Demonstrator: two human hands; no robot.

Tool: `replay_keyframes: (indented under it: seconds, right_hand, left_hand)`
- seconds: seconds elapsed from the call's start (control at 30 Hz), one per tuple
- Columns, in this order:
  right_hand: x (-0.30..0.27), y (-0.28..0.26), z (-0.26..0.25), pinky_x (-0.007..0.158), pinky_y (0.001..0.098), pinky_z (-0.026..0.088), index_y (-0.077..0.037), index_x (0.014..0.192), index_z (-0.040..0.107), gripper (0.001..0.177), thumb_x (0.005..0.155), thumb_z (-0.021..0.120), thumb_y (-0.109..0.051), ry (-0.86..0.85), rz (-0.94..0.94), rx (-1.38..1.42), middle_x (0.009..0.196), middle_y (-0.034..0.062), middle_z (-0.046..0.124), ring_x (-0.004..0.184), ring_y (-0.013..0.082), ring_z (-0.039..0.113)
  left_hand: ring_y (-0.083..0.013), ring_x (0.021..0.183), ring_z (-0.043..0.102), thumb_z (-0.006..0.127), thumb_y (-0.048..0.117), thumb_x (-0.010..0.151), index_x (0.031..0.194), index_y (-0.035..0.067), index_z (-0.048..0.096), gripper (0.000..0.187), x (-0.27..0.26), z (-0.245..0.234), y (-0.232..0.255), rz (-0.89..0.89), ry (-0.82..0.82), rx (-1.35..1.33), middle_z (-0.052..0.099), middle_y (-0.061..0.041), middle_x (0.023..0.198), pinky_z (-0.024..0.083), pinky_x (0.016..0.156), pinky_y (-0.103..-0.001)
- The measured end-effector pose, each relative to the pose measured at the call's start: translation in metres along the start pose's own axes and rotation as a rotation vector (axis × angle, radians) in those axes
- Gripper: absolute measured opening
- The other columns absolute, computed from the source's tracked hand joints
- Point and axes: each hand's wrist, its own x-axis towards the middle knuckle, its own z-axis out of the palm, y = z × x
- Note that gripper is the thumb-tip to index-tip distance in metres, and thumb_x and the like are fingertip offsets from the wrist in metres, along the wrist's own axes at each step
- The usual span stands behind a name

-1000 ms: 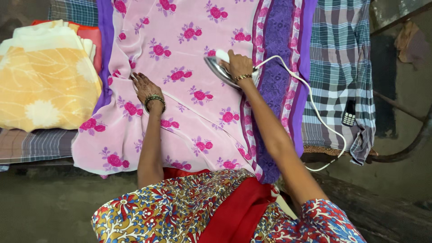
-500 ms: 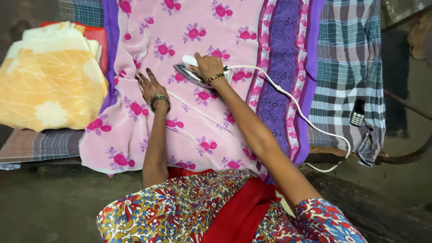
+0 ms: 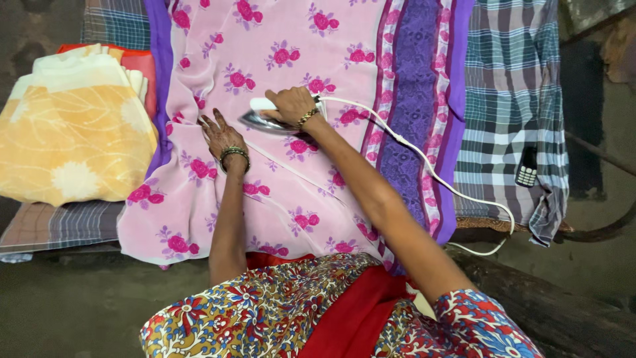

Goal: The person irons a floral-patterned cloth by hand using a steam iron. The person spreads the cloth flat on a surface and moves the iron back and forth over several sections of the fabric.

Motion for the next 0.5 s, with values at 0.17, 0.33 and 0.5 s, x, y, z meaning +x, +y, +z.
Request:
replay_keyframes:
  seconds: [0.17,0.33,0.5]
  right_hand:
    - [0.004,0.000,0.008,0.045,0.0453,0.048,-0.009,0.102,0.063,0.059,0.094,0.055,-0.067,0.127,0.083,-0.001,0.062,0.0124,0.068,0.054,0.0315,0.068]
    - [-0.003,0.020,0.002,0.048,0.0453,0.049,-0.011,0.107,0.062,0.058,0.097,0.051,-0.068,0.044,0.089,-0.016,0.065,0.0119,0.069,0.059,0.0310,0.069]
    - [-0.007,0.062,-0.014,0.050,0.0467,0.050,-0.013,0.115,0.061,0.058,0.098,0.049,-0.067,-0.032,0.304,-0.080,0.070,0.0114,0.071,0.061,0.0307,0.070]
  left_hand:
    - [-0.0430,0.149,0.018,0.045,0.029,0.103,0.156,0.018,0.039,0.054,-0.008,-0.039,0.016,0.002,-0.036,-0.095,0.015,-0.021,0.166,0.018,0.121,-0.048]
    - [-0.0418,0.152,0.019,0.049,0.028,0.098,0.157,0.017,0.041,0.060,-0.010,-0.040,0.016,0.016,-0.071,0.061,0.017,-0.014,0.170,0.019,0.124,-0.047]
    - [-0.0412,0.152,0.020,0.048,0.029,0.099,0.159,0.009,0.037,0.064,-0.003,-0.012,0.004,0.028,-0.054,0.100,0.024,-0.013,0.167,0.019,0.124,-0.047]
